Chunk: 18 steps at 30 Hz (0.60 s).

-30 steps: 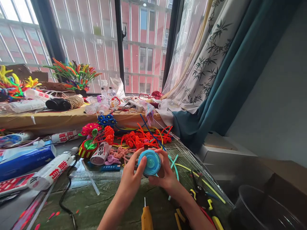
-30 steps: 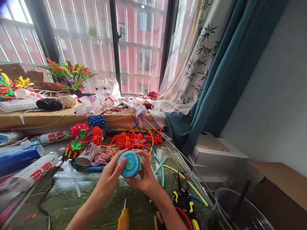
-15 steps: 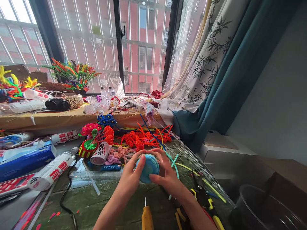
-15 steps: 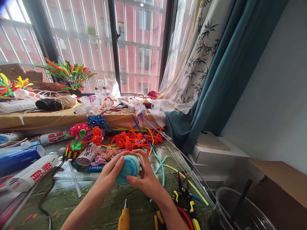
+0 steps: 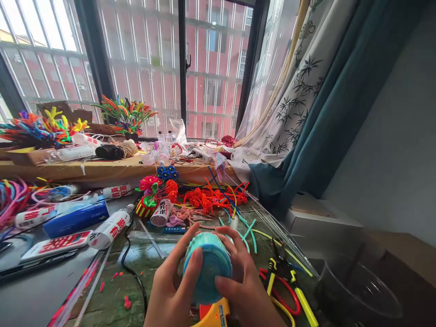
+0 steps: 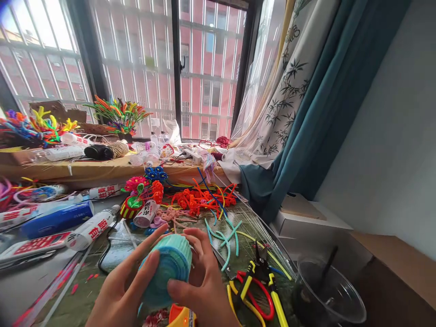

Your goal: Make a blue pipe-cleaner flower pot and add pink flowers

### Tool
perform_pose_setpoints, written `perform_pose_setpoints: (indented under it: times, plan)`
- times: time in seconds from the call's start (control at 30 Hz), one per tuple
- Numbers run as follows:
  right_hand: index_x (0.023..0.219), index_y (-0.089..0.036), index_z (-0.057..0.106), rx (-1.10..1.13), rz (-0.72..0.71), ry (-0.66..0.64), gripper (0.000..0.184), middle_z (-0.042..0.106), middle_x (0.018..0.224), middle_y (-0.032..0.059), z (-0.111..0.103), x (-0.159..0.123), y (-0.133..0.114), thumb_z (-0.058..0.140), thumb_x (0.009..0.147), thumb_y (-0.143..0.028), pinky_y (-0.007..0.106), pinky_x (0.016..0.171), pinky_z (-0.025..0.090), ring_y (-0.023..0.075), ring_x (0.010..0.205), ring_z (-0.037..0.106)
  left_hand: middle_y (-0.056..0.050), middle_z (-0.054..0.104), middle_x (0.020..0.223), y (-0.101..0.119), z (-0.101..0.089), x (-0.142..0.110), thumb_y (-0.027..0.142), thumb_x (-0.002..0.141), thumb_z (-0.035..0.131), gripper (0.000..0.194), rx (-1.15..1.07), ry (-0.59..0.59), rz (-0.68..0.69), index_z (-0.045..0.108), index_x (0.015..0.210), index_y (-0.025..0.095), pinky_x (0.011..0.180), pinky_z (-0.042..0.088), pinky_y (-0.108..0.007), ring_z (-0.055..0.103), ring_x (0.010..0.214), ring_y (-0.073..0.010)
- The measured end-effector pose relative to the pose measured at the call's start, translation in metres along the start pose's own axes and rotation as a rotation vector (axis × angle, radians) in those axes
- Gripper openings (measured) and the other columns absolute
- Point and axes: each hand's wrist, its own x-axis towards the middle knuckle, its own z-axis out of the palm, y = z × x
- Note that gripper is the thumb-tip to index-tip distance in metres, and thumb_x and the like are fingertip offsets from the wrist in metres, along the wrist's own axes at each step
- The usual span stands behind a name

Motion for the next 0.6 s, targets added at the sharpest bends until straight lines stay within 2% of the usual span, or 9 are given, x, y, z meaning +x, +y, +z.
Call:
perform_pose_setpoints:
  times: [0.1,0.2,0.27,0.33,0.4,0.6]
  plan:
    - [0.126,-0.027,0.059,0.008,0.007,0.193,0.067,0.070,0.115,0.0063,0.017,-0.018,0.015,0.085,0.069,-0.051,0.035,0.087,0.054,0.0267,0.103,0.067,0.002,0.062,0.140,-0.005,-0.001,-0.012,0.065,0.077,0.066,0.063,-0.001,0.012,-0.038,0.062,0.131,0.033,0.097,0.054,-0.028,0.053,0.135,-0.0262]
    - [0.121,-0.023,0.066,-0.099,0.008,0.343,0.059,0.069,0.121,0.0082,0.018,-0.011,0.025,0.077,0.076,-0.059,0.033,0.087,0.053,0.0272,0.108,0.066,-0.002,0.064,0.138,-0.013,0.005,-0.006,0.062,0.078,0.066,0.062,-0.040,0.093,-0.014,0.064,0.129,0.027,0.105,0.049,-0.032,0.053,0.133,-0.0275]
    - [0.119,-0.023,0.068,-0.106,0.024,0.324,0.057,0.071,0.119,0.0086,0.013,0.004,0.029,0.077,0.076,-0.059,0.033,0.083,0.054,0.0270,0.104,0.068,-0.005,0.065,0.137,-0.019,0.008,0.006,0.062,0.078,0.066,0.064,-0.082,0.110,0.006,0.064,0.129,0.023,0.112,0.042,-0.038,0.055,0.132,-0.0288]
    - [0.116,-0.022,0.070,-0.062,0.049,0.271,0.056,0.073,0.115,0.0083,0.005,0.020,0.032,0.081,0.072,-0.056,0.033,0.081,0.055,0.0261,0.098,0.069,-0.009,0.065,0.135,-0.026,0.011,0.022,0.065,0.074,0.068,0.072,-0.095,0.079,-0.004,0.064,0.129,0.019,0.114,0.039,-0.044,0.056,0.129,-0.0316]
    - [0.113,-0.021,0.070,-0.038,0.037,0.294,0.054,0.073,0.113,0.0074,-0.003,0.035,0.036,0.083,0.070,-0.052,0.032,0.081,0.055,0.0250,0.098,0.070,-0.013,0.065,0.134,-0.034,0.014,0.040,0.068,0.070,0.068,0.077,-0.108,0.068,-0.020,0.065,0.127,0.016,0.114,0.038,-0.048,0.056,0.129,-0.0339]
    - [0.107,-0.020,0.070,-0.081,0.031,0.310,0.051,0.076,0.097,0.0055,-0.023,0.072,0.043,0.085,0.068,-0.049,0.033,0.078,0.055,0.0241,0.089,0.071,-0.014,0.067,0.133,-0.058,0.024,0.082,0.064,0.071,0.070,0.068,-0.137,0.053,-0.002,0.069,0.119,0.015,0.113,0.039,-0.045,0.055,0.131,-0.0331]
